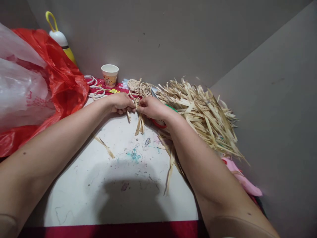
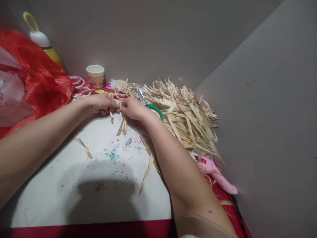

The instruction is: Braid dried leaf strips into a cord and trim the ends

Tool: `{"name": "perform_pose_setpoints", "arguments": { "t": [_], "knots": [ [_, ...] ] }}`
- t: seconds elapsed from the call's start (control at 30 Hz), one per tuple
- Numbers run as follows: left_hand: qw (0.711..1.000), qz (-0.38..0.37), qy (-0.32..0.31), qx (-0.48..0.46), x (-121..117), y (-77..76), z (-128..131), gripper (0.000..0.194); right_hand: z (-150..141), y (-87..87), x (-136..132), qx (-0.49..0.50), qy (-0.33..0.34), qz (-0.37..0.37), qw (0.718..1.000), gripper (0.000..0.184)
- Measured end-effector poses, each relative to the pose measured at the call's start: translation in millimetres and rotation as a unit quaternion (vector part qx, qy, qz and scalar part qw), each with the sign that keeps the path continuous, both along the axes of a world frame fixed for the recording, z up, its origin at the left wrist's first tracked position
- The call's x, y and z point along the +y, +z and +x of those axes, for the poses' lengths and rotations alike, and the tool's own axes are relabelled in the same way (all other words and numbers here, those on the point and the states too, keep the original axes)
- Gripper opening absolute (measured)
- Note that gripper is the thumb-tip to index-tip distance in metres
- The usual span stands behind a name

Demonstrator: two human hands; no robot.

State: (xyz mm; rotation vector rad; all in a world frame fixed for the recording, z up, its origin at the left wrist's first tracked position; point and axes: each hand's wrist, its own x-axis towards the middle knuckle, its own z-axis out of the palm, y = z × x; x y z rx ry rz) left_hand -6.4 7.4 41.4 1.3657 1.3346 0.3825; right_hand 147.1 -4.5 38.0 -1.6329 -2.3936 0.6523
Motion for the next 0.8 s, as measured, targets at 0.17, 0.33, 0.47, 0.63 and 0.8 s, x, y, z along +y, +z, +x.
{"name": "perform_pose_setpoints", "arguments": {
  "t": [0.17,0.33,0.47,0.63,0.8],
  "knots": [
    [1.000,-0.008,-0.004,0.003,1.9,-2.8,-1.1,0.018,-0.2,-2.0,1.7,-0.010,0.022,0.039,0.999,0.016],
    [1.000,0.017,0.012,0.021,-1.0,-4.4,2.0,0.025,3.7,2.2,0.0,0.012,0.007,-0.025,1.000,0.012],
    [0.998,0.041,0.021,0.029,-2.5,-7.2,4.4,0.027,6.4,8.4,-1.2,0.014,-0.015,-0.043,0.999,0.016],
    [0.995,0.069,0.029,0.061,-2.5,-10.6,7.3,0.023,1.4,18.7,-10.9,0.029,-0.062,-0.078,0.995,0.024],
    [0.997,0.061,0.033,0.040,-5.4,-7.8,8.0,0.030,-4.8,18.6,-17.1,0.086,-0.075,-0.112,0.987,0.030]
  ]
}}
